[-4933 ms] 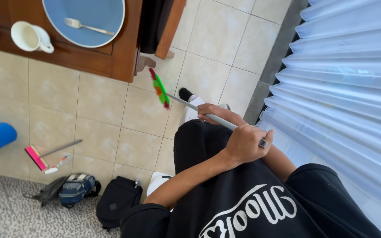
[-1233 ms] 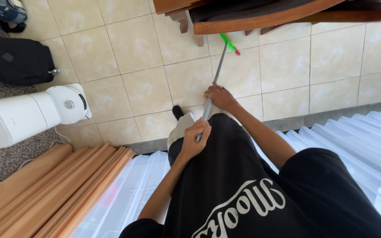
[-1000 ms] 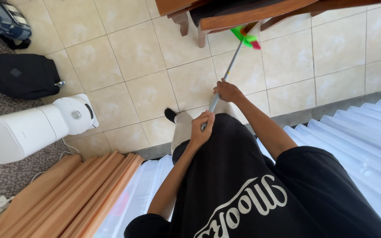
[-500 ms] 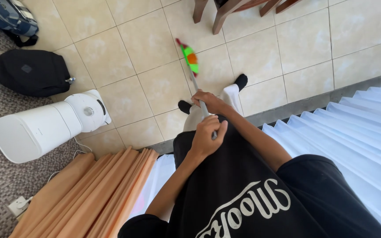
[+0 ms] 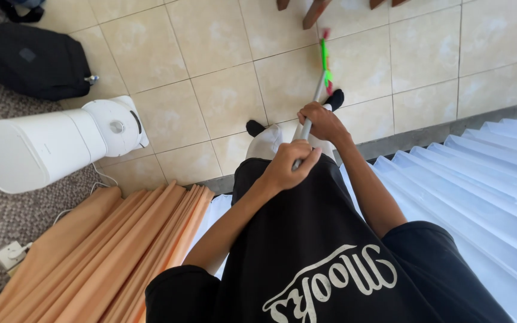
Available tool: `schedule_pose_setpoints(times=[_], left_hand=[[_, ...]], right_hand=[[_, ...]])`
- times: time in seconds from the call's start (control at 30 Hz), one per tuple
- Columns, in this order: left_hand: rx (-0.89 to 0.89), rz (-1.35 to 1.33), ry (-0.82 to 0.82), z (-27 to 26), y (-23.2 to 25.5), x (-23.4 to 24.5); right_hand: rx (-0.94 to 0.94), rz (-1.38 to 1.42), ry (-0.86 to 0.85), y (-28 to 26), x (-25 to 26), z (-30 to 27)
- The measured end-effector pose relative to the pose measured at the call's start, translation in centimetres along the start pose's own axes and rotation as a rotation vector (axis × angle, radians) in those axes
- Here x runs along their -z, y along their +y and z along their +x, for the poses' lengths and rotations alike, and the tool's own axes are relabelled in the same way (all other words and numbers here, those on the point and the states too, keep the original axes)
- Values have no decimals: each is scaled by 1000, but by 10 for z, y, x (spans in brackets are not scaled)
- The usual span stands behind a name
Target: Sweeping the tiled floor using a colorful broom in a hotel room or similar environment.
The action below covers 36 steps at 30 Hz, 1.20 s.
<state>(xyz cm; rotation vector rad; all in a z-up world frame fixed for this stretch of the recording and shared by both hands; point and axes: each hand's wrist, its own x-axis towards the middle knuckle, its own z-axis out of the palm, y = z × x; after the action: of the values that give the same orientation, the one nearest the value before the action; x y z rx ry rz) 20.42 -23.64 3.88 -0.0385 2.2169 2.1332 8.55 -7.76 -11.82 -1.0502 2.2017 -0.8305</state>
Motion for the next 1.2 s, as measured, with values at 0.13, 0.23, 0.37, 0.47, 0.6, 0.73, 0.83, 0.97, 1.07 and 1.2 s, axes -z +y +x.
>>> schedule_pose_setpoints(times=[0.13, 0.23, 0.37, 0.47, 0.6, 0.73, 0.83, 0.97, 1.07, 1.2], left_hand=[[54, -4, 64, -18, -20, -1], [32, 58, 135, -32, -21, -2], [21, 167, 256, -41, -16, 7], [-15, 155, 388, -39, 0, 26], [-315, 83, 632, -42, 9, 68], [-371, 119, 712, -65, -49, 95], [-139, 88, 673, -71, -90, 100], [26, 142, 771, -54, -151, 83], [166, 4, 798, -44, -176, 84], [160, -12, 666, -54, -181, 112]], right_hand=[[-29, -26, -93, 23, -47, 11], [131, 108, -153, 8, -73, 26], [146, 280, -99, -89, -53, 45], [225, 434, 55, -148, -35, 55], [-139, 471, 49, -88, -96, 89], [98, 327, 172, -149, -55, 86], [117, 455, 21, -200, -22, 90], [171, 248, -88, -225, -10, 96], [199, 205, -197, -236, 7, 113], [646, 495, -488, -256, 38, 154]])
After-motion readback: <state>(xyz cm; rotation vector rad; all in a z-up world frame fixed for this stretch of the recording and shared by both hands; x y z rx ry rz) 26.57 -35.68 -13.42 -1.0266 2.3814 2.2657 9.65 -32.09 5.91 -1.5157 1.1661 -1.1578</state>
